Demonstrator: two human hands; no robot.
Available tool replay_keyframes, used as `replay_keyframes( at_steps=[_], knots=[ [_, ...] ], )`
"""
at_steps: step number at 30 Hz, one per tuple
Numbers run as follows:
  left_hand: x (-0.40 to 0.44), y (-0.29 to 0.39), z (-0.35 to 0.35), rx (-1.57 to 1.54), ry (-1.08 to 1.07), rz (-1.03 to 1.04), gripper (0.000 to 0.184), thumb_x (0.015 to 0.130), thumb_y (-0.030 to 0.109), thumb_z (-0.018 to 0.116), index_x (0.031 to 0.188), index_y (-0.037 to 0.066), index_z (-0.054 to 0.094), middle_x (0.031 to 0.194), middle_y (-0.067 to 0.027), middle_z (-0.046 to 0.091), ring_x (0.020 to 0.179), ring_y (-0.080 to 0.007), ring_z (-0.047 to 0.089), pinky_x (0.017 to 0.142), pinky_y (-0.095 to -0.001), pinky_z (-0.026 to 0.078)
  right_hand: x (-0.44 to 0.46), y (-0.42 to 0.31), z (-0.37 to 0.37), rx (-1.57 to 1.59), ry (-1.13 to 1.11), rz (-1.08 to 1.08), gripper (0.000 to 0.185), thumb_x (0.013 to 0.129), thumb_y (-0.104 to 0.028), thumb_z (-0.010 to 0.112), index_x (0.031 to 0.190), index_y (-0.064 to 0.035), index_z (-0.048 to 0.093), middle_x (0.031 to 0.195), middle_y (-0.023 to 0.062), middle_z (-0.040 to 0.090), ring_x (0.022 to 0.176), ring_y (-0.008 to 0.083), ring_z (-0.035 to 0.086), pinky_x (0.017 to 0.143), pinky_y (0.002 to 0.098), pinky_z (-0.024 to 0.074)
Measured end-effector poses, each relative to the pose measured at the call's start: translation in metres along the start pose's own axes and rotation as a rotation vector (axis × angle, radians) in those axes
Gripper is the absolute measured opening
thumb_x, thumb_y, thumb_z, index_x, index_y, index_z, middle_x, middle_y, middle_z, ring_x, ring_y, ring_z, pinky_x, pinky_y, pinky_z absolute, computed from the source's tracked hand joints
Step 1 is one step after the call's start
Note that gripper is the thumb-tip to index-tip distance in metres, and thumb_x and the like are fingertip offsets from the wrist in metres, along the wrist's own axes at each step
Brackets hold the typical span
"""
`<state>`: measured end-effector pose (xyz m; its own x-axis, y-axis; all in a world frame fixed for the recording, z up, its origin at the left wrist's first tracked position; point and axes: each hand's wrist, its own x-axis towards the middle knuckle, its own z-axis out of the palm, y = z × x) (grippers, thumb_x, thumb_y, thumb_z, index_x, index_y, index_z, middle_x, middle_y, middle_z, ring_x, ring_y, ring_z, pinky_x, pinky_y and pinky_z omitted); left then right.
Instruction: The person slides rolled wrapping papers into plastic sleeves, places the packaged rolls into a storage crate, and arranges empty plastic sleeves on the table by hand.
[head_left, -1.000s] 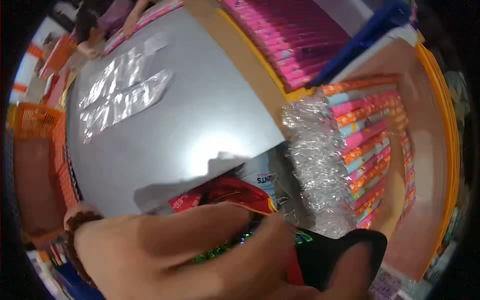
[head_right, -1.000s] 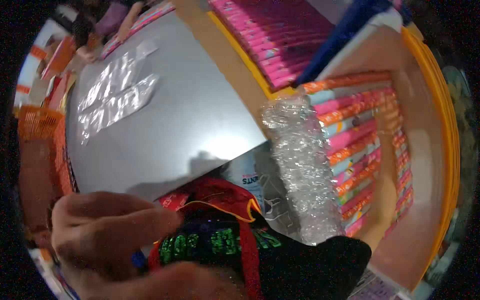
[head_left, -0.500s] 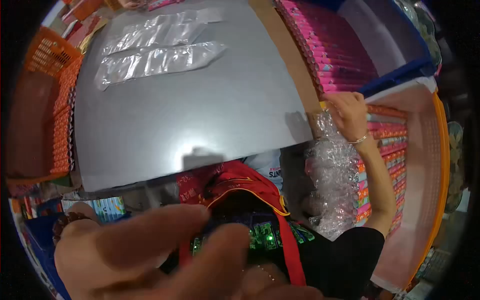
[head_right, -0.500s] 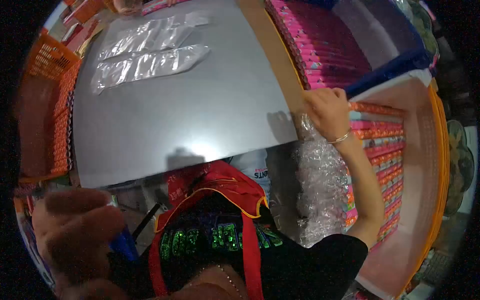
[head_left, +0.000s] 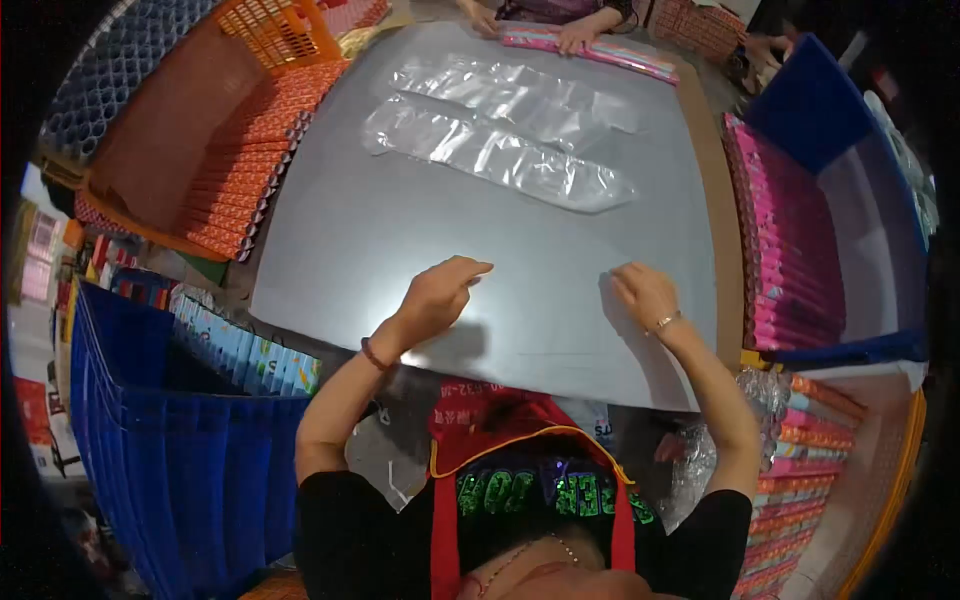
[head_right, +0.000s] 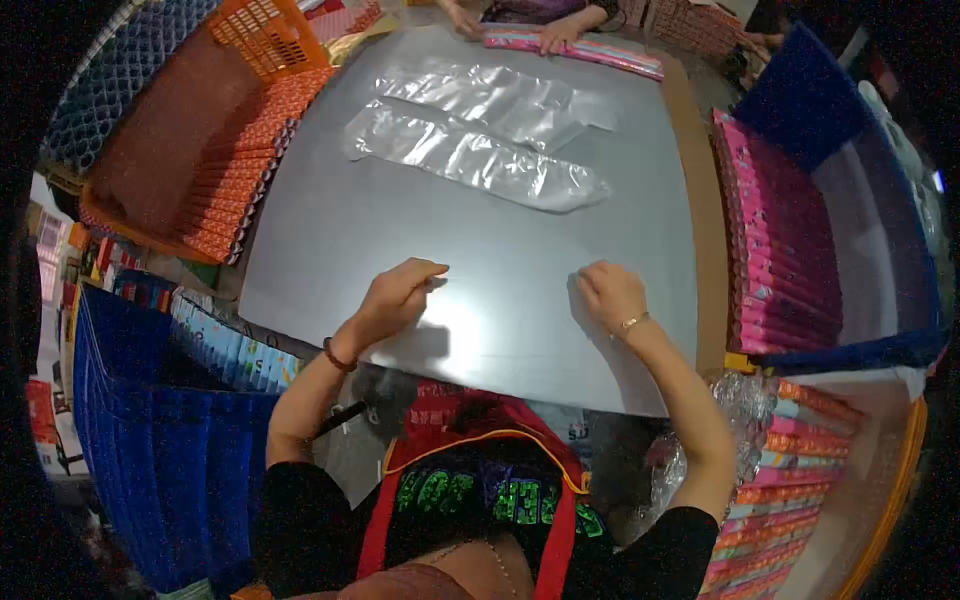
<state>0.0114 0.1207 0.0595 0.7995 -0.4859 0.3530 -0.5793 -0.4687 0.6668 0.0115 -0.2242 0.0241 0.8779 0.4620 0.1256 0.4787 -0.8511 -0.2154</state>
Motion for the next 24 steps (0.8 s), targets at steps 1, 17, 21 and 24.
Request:
replay_keyframes(
  at_steps=[1,17,21,24],
  knots=[
    [0.006,-0.007,0.008,0.038,0.001,-0.059,0.027,0.078,-0.002,0.048,0.102,0.0,0.059,0.093,-0.0149,0.061,0.083,-0.0276,0.06,0.074,-0.0336,0.048,0.017,0.01,0.007,0.213,0.074,0.214,0.023,0.082,-0.023,0.054,0.1,-0.011,0.061,0.095,0.0069,0.061,0.089,0.0254,0.057,0.076,0.0387,0.0423],
    [0.194,-0.092,0.14,0.463,0.022,-0.162,0.046,0.067,0.049,0.067,0.097,0.016,0.059,0.102,-0.0059,0.055,0.103,-0.0264,0.045,0.087,-0.044,0.029,0.115,0.076,0.064,0.719,0.402,0.629,0.079,0.07,-0.009,0.064,0.139,-0.0117,0.024,0.092,0.0146,0.057,0.075,0.0224,0.059,0.069,0.0321,0.0495],
    [0.2,-0.101,0.146,0.414,0.047,-0.196,0.03,0.07,0.042,0.067,0.081,0.015,0.064,0.097,-0.0032,0.056,0.1,-0.0258,0.047,0.084,-0.0448,0.032,0.108,0.056,0.05,0.959,0.404,0.696,0.078,0.069,-0.012,0.064,0.138,-0.0141,0.027,0.108,0.0194,0.053,0.092,0.029,0.057,0.08,0.0364,0.0459],
    [0.204,-0.105,0.142,0.374,0.121,-0.185,0.02,0.073,0.032,0.065,0.074,0.012,0.066,0.086,-0.0052,0.059,0.09,-0.0256,0.053,0.078,-0.0417,0.037,0.105,0.055,0.06,0.696,0.568,0.511,0.077,0.066,-0.011,0.069,0.134,-0.0144,0.035,0.126,0.0188,0.038,0.104,0.0271,0.048,0.087,0.0352,0.0436]
  ],
)
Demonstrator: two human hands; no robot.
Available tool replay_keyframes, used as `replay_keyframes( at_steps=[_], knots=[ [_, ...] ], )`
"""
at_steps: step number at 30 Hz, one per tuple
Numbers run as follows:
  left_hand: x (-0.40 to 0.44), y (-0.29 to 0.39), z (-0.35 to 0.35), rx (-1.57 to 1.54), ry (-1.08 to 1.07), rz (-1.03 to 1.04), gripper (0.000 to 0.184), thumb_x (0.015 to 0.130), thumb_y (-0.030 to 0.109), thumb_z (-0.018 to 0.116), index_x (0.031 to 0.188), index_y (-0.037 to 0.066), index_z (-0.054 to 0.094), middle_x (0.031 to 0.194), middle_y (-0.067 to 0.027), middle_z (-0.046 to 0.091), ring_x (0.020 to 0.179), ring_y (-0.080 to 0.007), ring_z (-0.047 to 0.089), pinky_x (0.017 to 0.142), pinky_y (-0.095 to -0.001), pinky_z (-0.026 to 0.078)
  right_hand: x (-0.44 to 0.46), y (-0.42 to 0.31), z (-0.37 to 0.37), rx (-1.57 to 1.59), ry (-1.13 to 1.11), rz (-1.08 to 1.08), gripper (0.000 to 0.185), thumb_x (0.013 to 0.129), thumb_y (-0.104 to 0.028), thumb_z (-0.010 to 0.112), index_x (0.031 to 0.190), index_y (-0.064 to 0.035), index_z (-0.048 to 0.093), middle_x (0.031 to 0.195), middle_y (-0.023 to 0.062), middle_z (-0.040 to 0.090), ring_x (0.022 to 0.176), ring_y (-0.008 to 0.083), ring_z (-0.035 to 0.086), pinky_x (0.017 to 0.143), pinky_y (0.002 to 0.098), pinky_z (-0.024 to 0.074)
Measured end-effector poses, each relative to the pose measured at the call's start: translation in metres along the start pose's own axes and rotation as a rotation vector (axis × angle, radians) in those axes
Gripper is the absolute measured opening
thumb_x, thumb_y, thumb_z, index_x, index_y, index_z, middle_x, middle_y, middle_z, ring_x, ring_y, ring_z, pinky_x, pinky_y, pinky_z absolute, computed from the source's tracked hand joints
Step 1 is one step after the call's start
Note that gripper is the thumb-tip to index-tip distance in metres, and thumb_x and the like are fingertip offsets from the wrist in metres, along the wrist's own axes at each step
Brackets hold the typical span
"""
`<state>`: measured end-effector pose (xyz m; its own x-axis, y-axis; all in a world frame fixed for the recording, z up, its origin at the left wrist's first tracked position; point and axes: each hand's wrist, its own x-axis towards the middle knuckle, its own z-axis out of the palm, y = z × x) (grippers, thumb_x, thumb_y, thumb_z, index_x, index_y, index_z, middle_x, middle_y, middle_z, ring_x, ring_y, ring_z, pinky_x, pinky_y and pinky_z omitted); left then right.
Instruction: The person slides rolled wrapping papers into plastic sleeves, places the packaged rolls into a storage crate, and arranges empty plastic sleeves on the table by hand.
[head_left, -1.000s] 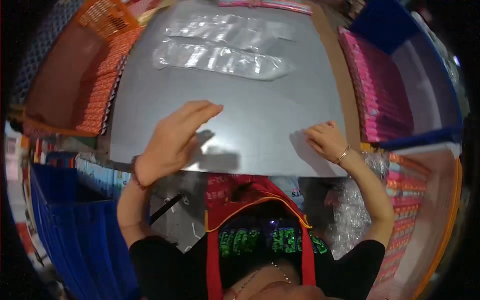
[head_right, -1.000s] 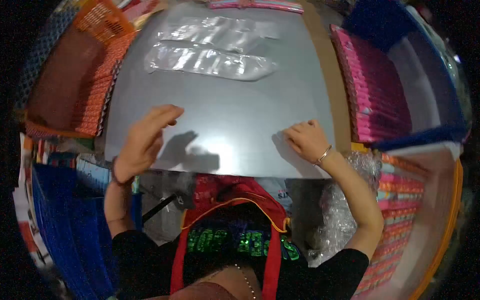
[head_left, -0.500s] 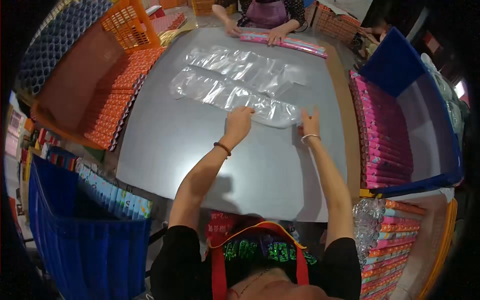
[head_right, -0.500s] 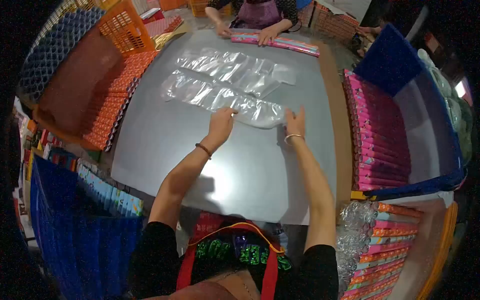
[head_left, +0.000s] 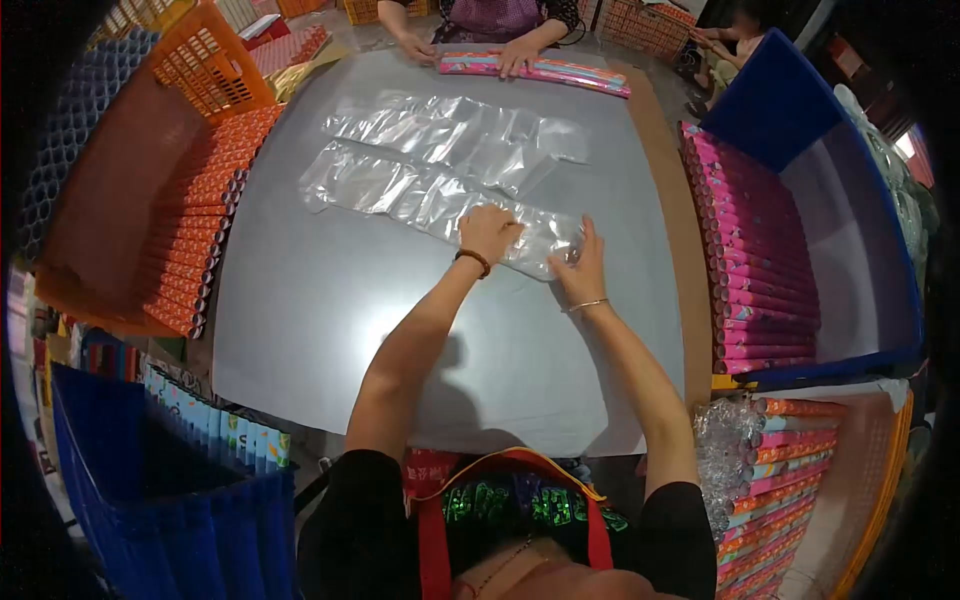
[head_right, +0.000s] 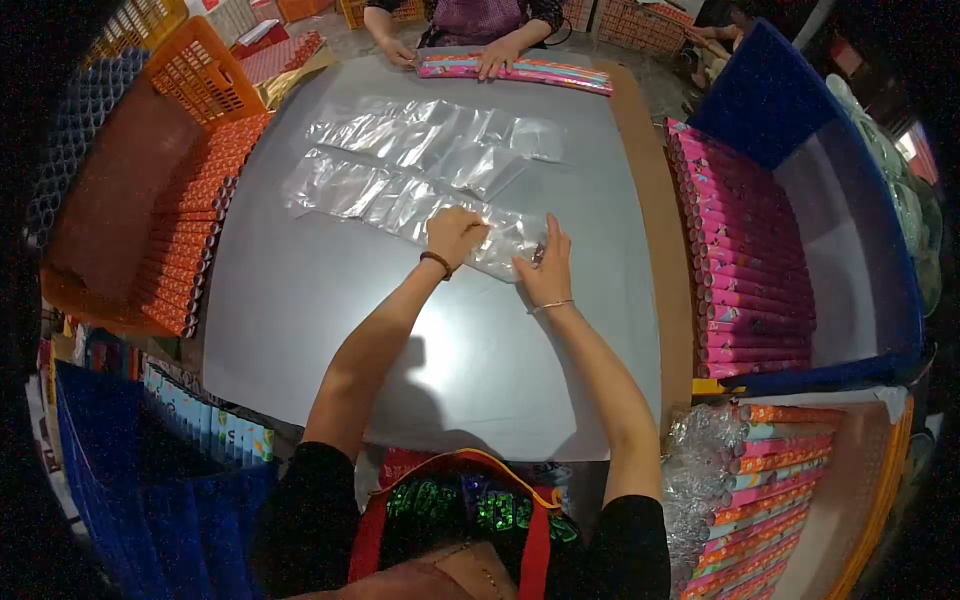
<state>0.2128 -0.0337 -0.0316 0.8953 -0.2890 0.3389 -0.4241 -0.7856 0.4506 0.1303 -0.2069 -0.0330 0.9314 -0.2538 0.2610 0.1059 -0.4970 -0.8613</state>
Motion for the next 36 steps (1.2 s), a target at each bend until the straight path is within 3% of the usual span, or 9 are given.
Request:
replay_keyframes(
  at_steps=[3,10,13,14,17,23,24,30,36],
  knots=[
    [0.009,-0.015,-0.006,-0.412,-0.055,-0.065,0.017,0.079,0.023,0.061,0.081,0.006,0.065,0.084,-0.0098,0.061,0.077,-0.0226,0.057,0.068,-0.0304,0.043,0.0,-0.002,-0.004,-0.397,0.005,-0.233,0.074,0.064,-0.017,0.072,0.13,-0.0133,0.041,0.137,0.0182,0.023,0.115,0.0326,0.038,0.093,0.0383,0.0383],
    [0.003,-0.008,-0.052,-0.709,0.224,0.03,0.013,0.084,0.012,0.056,0.081,0.0,0.055,0.076,-0.0082,0.054,0.071,-0.0168,0.051,0.069,-0.0278,0.041,-0.002,-0.036,-0.019,-0.714,0.07,-0.442,0.051,0.072,-0.023,0.068,0.119,-0.0095,0.053,0.132,0.0167,0.036,0.113,0.0347,0.042,0.087,0.0387,0.0405],
    [-0.011,0.011,-0.066,-0.15,0.254,0.32,0.01,0.078,0.012,0.057,0.074,0.004,0.055,0.077,-0.0079,0.052,0.072,-0.0224,0.051,0.066,-0.0328,0.04,-0.005,-0.056,-0.015,0.433,-0.305,0.238,0.051,0.087,-0.04,0.054,0.126,-0.0075,0.047,0.109,0.0143,0.057,0.079,0.0224,0.061,0.066,0.0296,0.0492],
    [-0.021,0.02,-0.067,0.201,0.191,0.462,0.009,0.075,0.013,0.057,0.073,0.006,0.055,0.077,-0.0075,0.051,0.074,-0.0238,0.051,0.066,-0.0348,0.039,-0.011,-0.065,-0.014,0.434,-0.3,0.241,0.051,0.087,-0.04,0.054,0.126,-0.0075,0.047,0.109,0.0143,0.057,0.079,0.0224,0.061,0.066,0.0296,0.0492],
    [-0.063,0.057,-0.065,0.131,0.242,0.572,0.009,0.072,0.018,0.057,0.072,0.009,0.055,0.079,-0.0049,0.053,0.079,-0.0223,0.052,0.069,-0.0371,0.036,-0.035,-0.089,-0.021,1.216,-0.245,0.721,0.064,0.088,-0.029,0.053,0.135,-0.0003,0.021,0.096,0.0165,0.058,0.078,0.0212,0.061,0.071,0.0305,0.0518],
    [-0.081,0.052,-0.048,-0.146,-0.248,0.365,0.009,0.082,0.016,0.054,0.082,0.01,0.061,0.083,-0.0064,0.057,0.083,-0.0234,0.054,0.072,-0.039,0.038,-0.086,-0.035,-0.032,0.863,-0.111,0.637,0.039,0.085,-0.01,0.056,0.119,0.002,0.042,0.091,0.014,0.059,0.079,0.0198,0.061,0.065,0.0296,0.0527],
    [-0.077,0.045,-0.051,-0.358,-0.084,0.306,0.007,0.08,0.012,0.055,0.08,0.008,0.061,0.086,-0.0077,0.059,0.083,-0.0276,0.055,0.07,-0.0409,0.041,-0.09,-0.03,-0.036,0.871,-0.103,0.637,0.032,0.086,-0.01,0.056,0.115,0.0,0.047,0.092,0.0125,0.06,0.081,0.0193,0.061,0.066,0.0297,0.0537],
    [-0.061,-0.034,-0.053,0.209,0.023,0.087,0.057,0.078,0.03,0.062,0.129,0.014,0.041,0.124,-0.0132,0.043,0.115,-0.0306,0.039,0.09,-0.0475,0.034,-0.095,-0.032,-0.059,0.772,-0.05,0.711,0.037,0.086,-0.011,0.057,0.117,0.0048,0.044,0.089,0.0134,0.058,0.076,0.0204,0.06,0.064,0.0287,0.0549],
    [-0.097,-0.036,-0.027,0.415,0.02,0.018,0.064,0.084,0.042,0.053,0.135,0.01,0.033,0.134,-0.0187,0.036,0.122,-0.0348,0.034,0.094,-0.0519,0.028,-0.082,-0.075,-0.032,0.692,-0.13,0.698,0.067,0.082,-0.021,0.063,0.131,0.0062,0.028,0.104,0.0188,0.051,0.07,0.0213,0.059,0.054,0.0285,0.0538]
  ],
)
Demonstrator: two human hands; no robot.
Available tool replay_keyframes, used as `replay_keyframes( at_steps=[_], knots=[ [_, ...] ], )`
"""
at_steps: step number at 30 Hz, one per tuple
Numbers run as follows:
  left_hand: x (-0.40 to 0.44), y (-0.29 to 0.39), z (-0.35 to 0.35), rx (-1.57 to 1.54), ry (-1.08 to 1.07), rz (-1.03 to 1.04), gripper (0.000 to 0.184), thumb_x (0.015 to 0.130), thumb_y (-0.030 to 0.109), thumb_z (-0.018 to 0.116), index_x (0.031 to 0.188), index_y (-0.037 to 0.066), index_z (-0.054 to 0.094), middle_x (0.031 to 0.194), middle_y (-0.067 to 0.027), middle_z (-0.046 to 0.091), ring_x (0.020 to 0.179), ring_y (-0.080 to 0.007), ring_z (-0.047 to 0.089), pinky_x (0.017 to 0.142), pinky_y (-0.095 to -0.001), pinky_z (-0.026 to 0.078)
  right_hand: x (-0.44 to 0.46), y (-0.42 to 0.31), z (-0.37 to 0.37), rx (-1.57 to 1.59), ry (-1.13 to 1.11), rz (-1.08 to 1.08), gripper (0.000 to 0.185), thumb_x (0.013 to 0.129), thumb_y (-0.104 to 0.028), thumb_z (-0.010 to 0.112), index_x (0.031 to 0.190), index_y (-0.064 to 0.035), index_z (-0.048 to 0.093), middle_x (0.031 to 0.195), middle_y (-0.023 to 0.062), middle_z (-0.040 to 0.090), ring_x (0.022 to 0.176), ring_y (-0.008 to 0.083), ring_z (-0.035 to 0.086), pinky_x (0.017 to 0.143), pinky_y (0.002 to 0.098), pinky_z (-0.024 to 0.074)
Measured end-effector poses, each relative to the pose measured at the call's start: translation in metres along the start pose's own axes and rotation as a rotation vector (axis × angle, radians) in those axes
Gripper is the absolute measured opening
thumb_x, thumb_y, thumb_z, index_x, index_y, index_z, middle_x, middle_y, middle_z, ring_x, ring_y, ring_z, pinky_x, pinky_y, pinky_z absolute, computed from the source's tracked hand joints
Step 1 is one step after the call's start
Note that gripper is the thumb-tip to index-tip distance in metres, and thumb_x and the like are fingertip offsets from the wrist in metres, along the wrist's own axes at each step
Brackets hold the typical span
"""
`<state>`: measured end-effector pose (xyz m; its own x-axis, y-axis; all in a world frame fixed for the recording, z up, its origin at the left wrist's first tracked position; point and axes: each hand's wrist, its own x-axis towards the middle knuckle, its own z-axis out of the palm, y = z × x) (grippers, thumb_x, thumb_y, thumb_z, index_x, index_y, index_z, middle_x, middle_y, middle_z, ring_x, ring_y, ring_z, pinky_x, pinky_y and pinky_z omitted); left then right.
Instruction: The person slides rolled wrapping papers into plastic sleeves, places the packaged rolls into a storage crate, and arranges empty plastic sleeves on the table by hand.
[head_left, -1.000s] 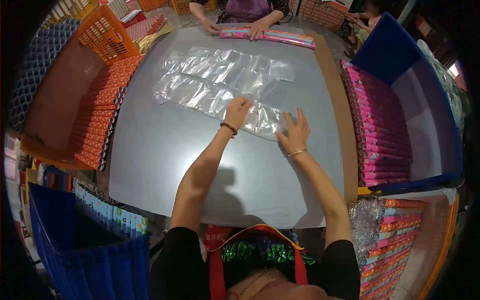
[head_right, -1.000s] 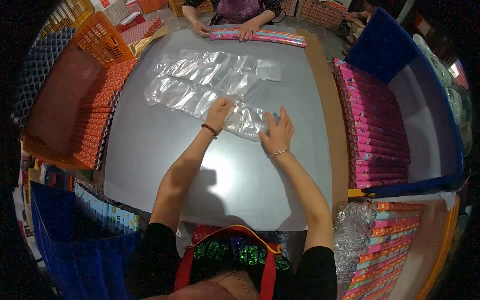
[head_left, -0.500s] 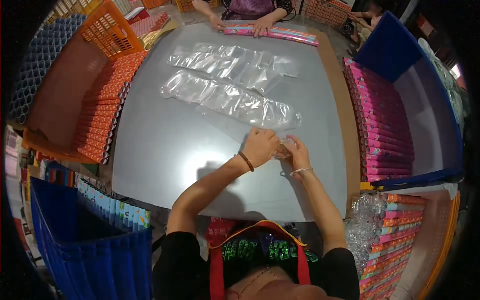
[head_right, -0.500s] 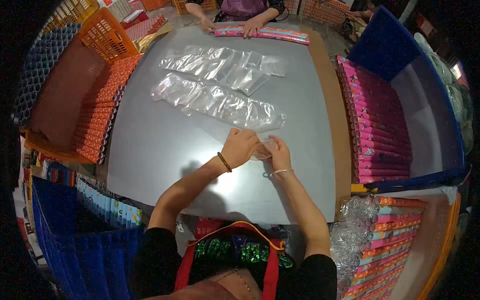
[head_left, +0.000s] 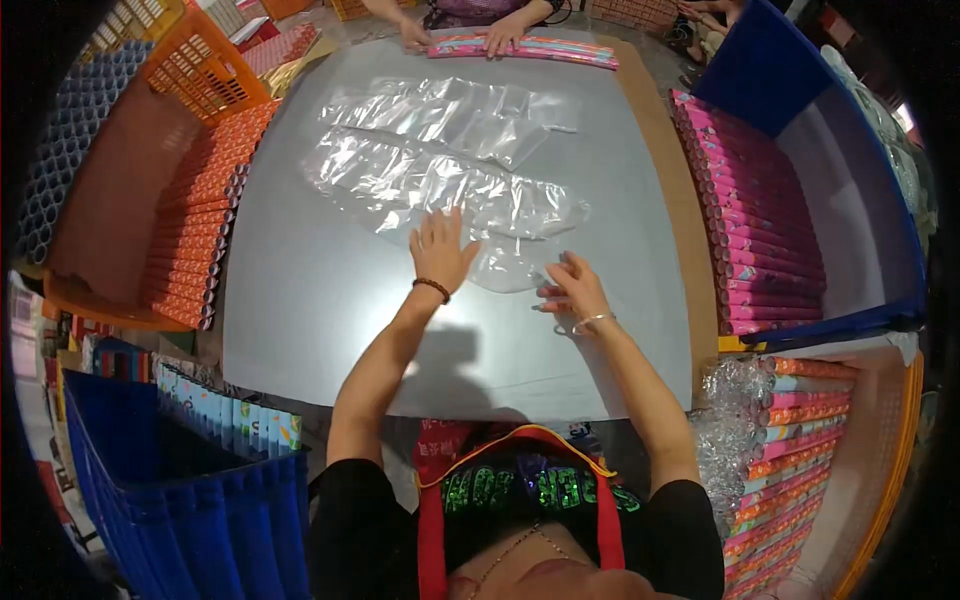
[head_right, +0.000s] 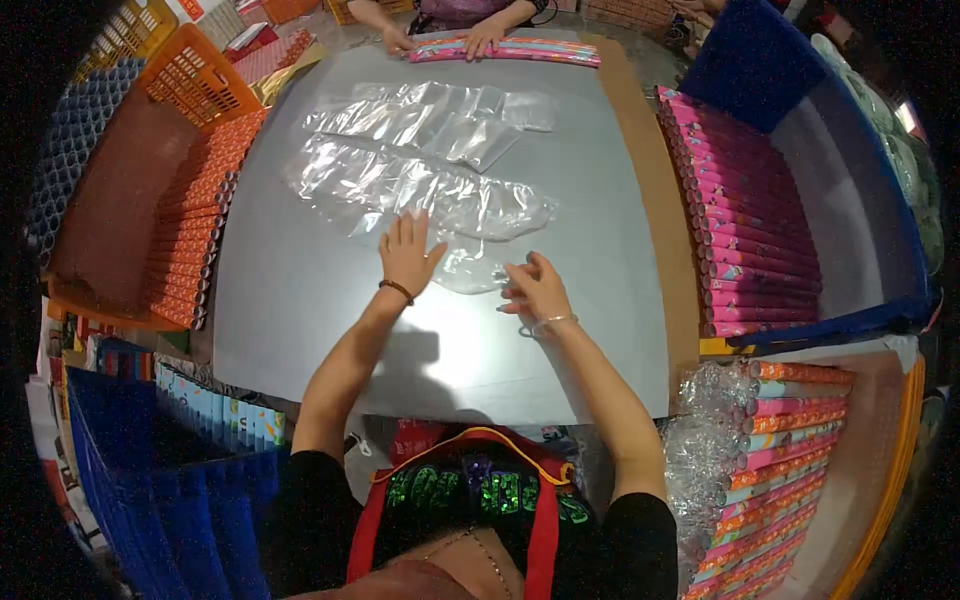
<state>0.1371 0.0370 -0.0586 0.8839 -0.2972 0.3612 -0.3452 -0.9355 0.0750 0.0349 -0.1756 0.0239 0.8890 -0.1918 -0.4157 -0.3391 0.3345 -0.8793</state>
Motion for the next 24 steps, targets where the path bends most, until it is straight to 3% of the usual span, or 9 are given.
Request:
replay_keyframes(
  at_steps=[2,6,13,15,17,18,20,22,24],
  knots=[
    [-0.013,0.013,-0.003,-0.011,-0.045,-0.05,0.066,0.084,0.046,0.05,0.136,0.009,0.032,0.135,-0.0212,0.034,0.126,-0.036,0.03,0.097,-0.0551,0.024,0.004,-0.004,0.013,-0.084,-0.091,0.186,0.067,0.082,-0.019,0.063,0.132,0.0059,0.026,0.1,0.0187,0.053,0.068,0.0209,0.059,0.053,0.0285,0.0526],
    [-0.04,0.037,-0.022,-0.091,-0.131,-0.095,0.068,0.084,0.05,0.048,0.136,0.007,0.032,0.138,-0.0236,0.03,0.128,-0.0363,0.027,0.098,-0.0554,0.021,0.028,0.043,-0.02,-0.055,-0.283,0.135,0.043,0.081,-0.011,0.061,0.115,0.0112,0.046,0.083,0.0155,0.06,0.065,0.018,0.059,0.051,0.0266,0.0508],
    [-0.068,0.031,-0.049,-0.095,0.013,0.019,0.053,0.081,0.044,0.055,0.12,0.008,0.051,0.129,-0.0138,0.042,0.116,-0.0306,0.039,0.085,-0.0497,0.031,-0.008,0.038,-0.048,-0.133,-0.178,0.177,0.016,0.08,-0.004,0.06,0.088,0.0084,0.055,0.072,0.0115,0.058,0.054,0.0157,0.053,0.044,0.025,0.042],
    [-0.067,0.039,-0.061,-0.321,0.011,0.042,0.042,0.08,0.032,0.061,0.113,0.007,0.054,0.114,-0.0091,0.052,0.106,-0.0282,0.046,0.083,-0.0432,0.034,-0.026,0.02,-0.03,-0.189,-0.124,0.094,0.019,0.078,-0.005,0.063,0.068,0.0005,0.048,0.064,0.0074,0.052,0.051,0.0128,0.048,0.042,0.0245,0.0381],
    [-0.058,0.05,-0.068,-0.657,0.075,0.197,0.035,0.078,0.02,0.066,0.104,0.002,0.053,0.09,-0.008,0.059,0.083,-0.0208,0.055,0.074,-0.0323,0.042,-0.02,0.037,-0.026,0.005,-0.173,0.041,0.021,0.078,-0.006,0.064,0.067,-0.001,0.047,0.064,0.006,0.052,0.052,0.0115,0.049,0.042,0.0242,0.038],
    [-0.058,0.06,-0.069,-0.668,0.068,0.208,0.035,0.078,0.02,0.066,0.104,0.002,0.053,0.09,-0.008,0.059,0.083,-0.0208,0.055,0.074,-0.0323,0.042,-0.022,0.038,-0.022,0.008,-0.156,0.04,0.021,0.078,-0.006,0.064,0.067,-0.001,0.047,0.064,0.006,0.052,0.052,0.0115,0.049,0.042,0.0242,0.038],
    [-0.056,0.079,-0.075,-1.224,-0.41,-0.234,0.037,0.075,0.026,0.07,0.096,0.001,0.052,0.079,-0.0094,0.057,0.072,-0.0197,0.056,0.066,-0.0308,0.046,-0.024,0.039,-0.011,-0.073,-0.172,0.009,0.024,0.081,-0.013,0.061,0.064,-0.0056,0.045,0.063,0.0034,0.05,0.055,0.0096,0.047,0.049,0.0249,0.0395],
    [-0.052,0.087,-0.086,-1.166,-0.487,-0.227,0.04,0.076,0.03,0.07,0.091,-0.001,0.05,0.08,-0.0095,0.058,0.071,-0.0151,0.055,0.064,-0.0281,0.046,-0.023,0.04,-0.007,-0.096,-0.176,-0.01,0.025,0.082,-0.017,0.062,0.065,-0.0048,0.047,0.065,0.0033,0.052,0.055,0.0085,0.047,0.048,0.0239,0.0385],
    [-0.057,0.093,-0.077,-1.206,-0.524,-0.196,0.035,0.075,0.017,0.071,0.093,0.0,0.047,0.077,-0.0041,0.056,0.069,-0.0083,0.051,0.059,-0.0235,0.045,-0.026,0.04,-0.001,-0.12,-0.178,-0.024,0.027,0.082,-0.02,0.064,0.066,-0.0039,0.049,0.066,0.0032,0.053,0.055,0.0074,0.046,0.046,0.023,0.0375]
  ],
)
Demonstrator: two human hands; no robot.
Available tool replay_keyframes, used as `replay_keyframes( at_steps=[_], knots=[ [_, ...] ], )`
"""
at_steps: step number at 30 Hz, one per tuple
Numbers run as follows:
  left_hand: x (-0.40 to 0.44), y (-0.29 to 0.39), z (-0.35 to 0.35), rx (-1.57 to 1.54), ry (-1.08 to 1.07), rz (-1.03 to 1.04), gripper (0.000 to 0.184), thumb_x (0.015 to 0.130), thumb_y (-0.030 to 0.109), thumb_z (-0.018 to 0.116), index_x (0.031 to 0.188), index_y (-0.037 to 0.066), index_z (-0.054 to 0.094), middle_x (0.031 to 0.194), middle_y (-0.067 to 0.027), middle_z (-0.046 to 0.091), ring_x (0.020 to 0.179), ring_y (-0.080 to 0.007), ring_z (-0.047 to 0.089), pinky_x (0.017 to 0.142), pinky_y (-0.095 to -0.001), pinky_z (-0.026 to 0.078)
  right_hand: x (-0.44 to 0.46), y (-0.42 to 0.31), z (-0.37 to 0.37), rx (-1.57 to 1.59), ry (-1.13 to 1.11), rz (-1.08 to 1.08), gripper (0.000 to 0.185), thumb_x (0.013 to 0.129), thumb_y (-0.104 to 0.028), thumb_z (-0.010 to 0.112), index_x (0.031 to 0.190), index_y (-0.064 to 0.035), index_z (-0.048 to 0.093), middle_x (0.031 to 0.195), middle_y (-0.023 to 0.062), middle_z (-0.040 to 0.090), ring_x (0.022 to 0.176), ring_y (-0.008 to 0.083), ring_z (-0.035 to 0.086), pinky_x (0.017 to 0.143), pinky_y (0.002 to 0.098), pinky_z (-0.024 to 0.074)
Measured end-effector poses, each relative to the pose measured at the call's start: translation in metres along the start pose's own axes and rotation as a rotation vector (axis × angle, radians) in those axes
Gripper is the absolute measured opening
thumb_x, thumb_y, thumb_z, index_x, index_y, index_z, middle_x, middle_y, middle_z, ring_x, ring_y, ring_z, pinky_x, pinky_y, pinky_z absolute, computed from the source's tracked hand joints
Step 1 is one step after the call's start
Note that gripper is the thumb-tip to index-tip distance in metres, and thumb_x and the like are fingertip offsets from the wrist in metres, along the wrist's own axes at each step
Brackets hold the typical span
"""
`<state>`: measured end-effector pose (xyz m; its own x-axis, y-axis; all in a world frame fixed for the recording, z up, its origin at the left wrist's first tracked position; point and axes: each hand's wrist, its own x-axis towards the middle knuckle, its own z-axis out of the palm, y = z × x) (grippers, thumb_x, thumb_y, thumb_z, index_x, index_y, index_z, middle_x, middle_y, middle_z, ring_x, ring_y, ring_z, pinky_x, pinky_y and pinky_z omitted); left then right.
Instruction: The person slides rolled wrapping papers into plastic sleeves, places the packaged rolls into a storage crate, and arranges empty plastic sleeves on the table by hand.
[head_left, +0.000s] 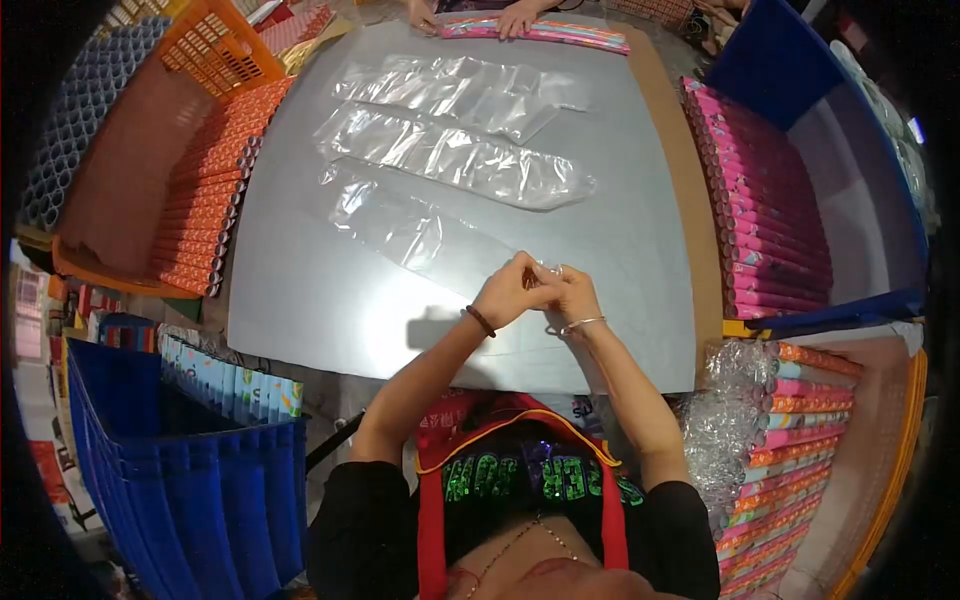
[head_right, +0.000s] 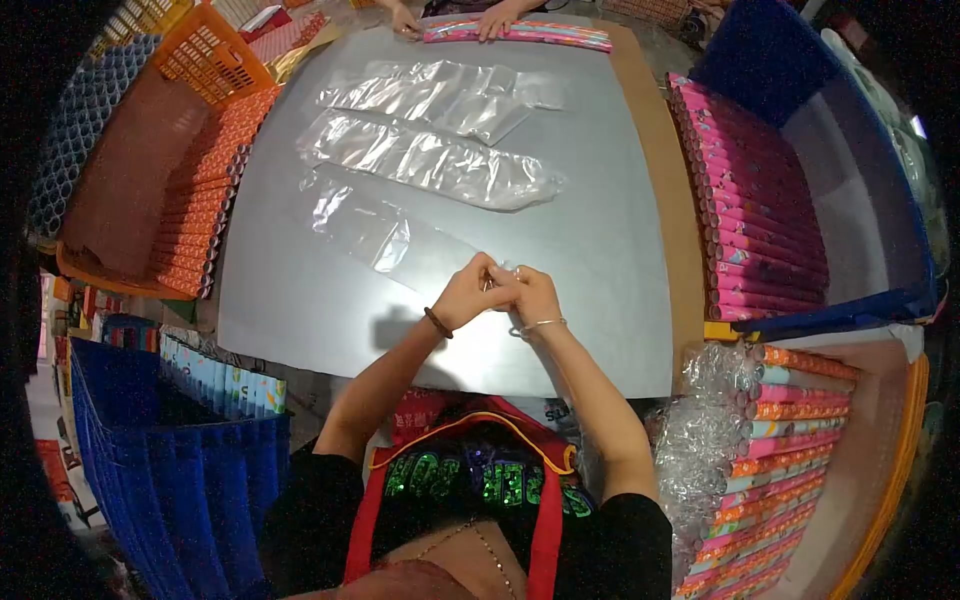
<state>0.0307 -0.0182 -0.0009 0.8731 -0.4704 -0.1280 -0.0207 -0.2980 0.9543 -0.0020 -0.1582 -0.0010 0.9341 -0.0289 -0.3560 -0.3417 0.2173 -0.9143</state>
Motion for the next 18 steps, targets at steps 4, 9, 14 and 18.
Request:
replay_keyframes(
  at_steps=[4,9,14,18],
  knots=[
    [-0.004,0.008,-0.009,-0.31,-0.184,-0.163,0.018,0.077,0.009,0.066,0.084,0.001,0.05,0.069,-0.0013,0.054,0.064,-0.0065,0.049,0.053,-0.0194,0.039,-0.003,-0.006,0.002,0.099,0.047,0.141,0.039,0.087,-0.037,0.057,0.078,0.0008,0.058,0.071,0.0045,0.058,0.062,0.0096,0.052,0.052,0.0238,0.0429],
    [-0.009,-0.011,-0.011,-0.229,0.101,0.025,0.007,0.081,0.007,0.056,0.081,0.0,0.058,0.068,0.0,0.054,0.063,-0.0061,0.048,0.057,-0.0208,0.039,-0.012,-0.014,-0.011,0.138,-0.002,0.062,0.026,0.083,-0.024,0.062,0.072,-0.0014,0.057,0.076,0.0098,0.06,0.066,0.0138,0.058,0.062,0.0255,0.0519],
    [-0.012,-0.001,-0.006,-0.085,0.299,0.125,0.008,0.083,0.005,0.054,0.084,-0.001,0.058,0.073,-0.0012,0.055,0.068,-0.0067,0.049,0.062,-0.0219,0.042,-0.008,0.002,-0.022,0.153,0.039,-0.085,0.027,0.078,-0.008,0.064,0.06,-0.0058,0.044,0.071,0.0075,0.056,0.059,0.0115,0.053,0.056,0.0226,0.0487],
    [-0.007,0.011,-0.003,-0.062,0.377,0.205,0.012,0.082,0.008,0.059,0.089,0.0,0.057,0.076,-0.0023,0.056,0.068,-0.0071,0.049,0.061,-0.0222,0.042,-0.014,-0.002,-0.01,0.107,0.065,-0.091,0.029,0.076,-0.007,0.063,0.059,-0.0066,0.04,0.065,0.0035,0.051,0.056,0.0097,0.048,0.05,0.0231,0.0436]
  ],
)
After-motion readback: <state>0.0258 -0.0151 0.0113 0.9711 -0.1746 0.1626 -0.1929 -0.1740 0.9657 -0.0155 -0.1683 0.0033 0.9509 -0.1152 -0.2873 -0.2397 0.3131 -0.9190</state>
